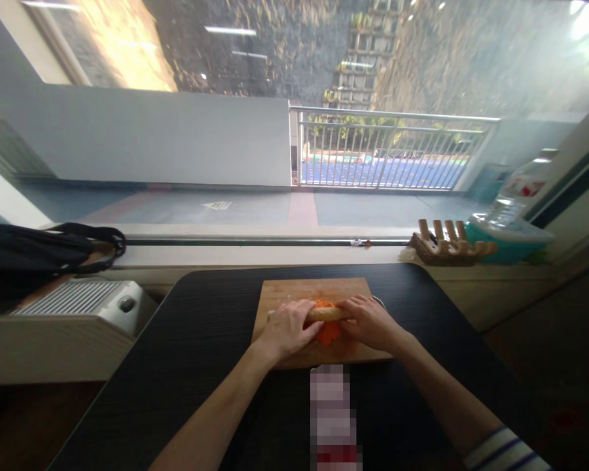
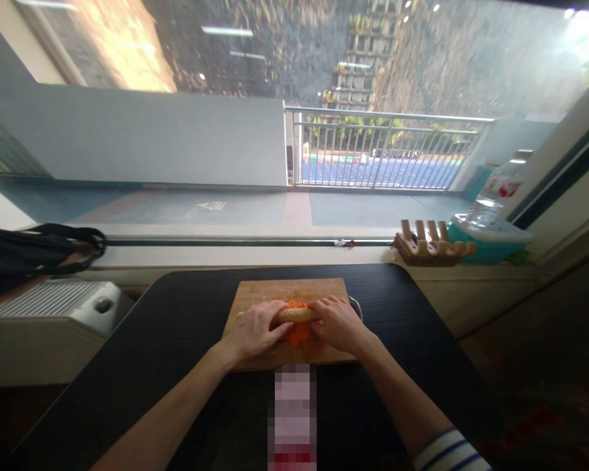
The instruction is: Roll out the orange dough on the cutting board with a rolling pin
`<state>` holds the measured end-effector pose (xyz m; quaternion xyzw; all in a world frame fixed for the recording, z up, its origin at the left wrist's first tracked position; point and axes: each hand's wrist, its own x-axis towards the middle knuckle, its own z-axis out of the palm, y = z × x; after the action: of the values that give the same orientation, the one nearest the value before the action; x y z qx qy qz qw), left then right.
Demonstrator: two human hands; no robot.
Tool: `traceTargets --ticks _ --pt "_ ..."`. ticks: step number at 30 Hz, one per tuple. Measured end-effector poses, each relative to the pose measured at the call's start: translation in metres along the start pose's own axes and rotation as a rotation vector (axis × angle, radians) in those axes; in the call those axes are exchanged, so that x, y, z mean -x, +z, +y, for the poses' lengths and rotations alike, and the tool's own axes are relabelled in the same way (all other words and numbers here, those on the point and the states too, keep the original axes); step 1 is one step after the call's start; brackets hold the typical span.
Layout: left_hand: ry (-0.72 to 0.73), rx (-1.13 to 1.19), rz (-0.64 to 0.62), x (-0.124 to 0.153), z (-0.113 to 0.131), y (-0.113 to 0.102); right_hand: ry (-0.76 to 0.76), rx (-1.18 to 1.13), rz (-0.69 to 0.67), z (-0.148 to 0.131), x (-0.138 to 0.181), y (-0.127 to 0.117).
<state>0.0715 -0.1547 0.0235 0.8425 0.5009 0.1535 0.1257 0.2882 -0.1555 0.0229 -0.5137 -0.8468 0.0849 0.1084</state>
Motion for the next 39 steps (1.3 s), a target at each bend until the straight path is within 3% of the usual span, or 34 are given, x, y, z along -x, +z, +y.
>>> traceTargets --ticks 4,9,13,26,39 --pt "-0.063 -0.087 0.062 0.000 -0.006 0.001 0.015 -0.020 -0.020 -0.002 -0.004 0.003" --pt "-0.215 -0.284 0.176 -0.006 -0.005 0.014 0.103 0.049 0.049 0.001 -0.017 0.014" --pt "-0.226 -0.315 0.218 -0.012 -0.003 0.020 0.149 0.093 0.064 0.007 -0.030 0.019" --pt "-0.247 -0.322 0.235 -0.022 -0.015 0.027 0.156 0.057 -0.063 0.031 -0.081 0.023" --pt "-0.240 -0.381 0.255 -0.032 -0.014 0.024 0.353 0.033 -0.032 0.036 -0.112 0.027"
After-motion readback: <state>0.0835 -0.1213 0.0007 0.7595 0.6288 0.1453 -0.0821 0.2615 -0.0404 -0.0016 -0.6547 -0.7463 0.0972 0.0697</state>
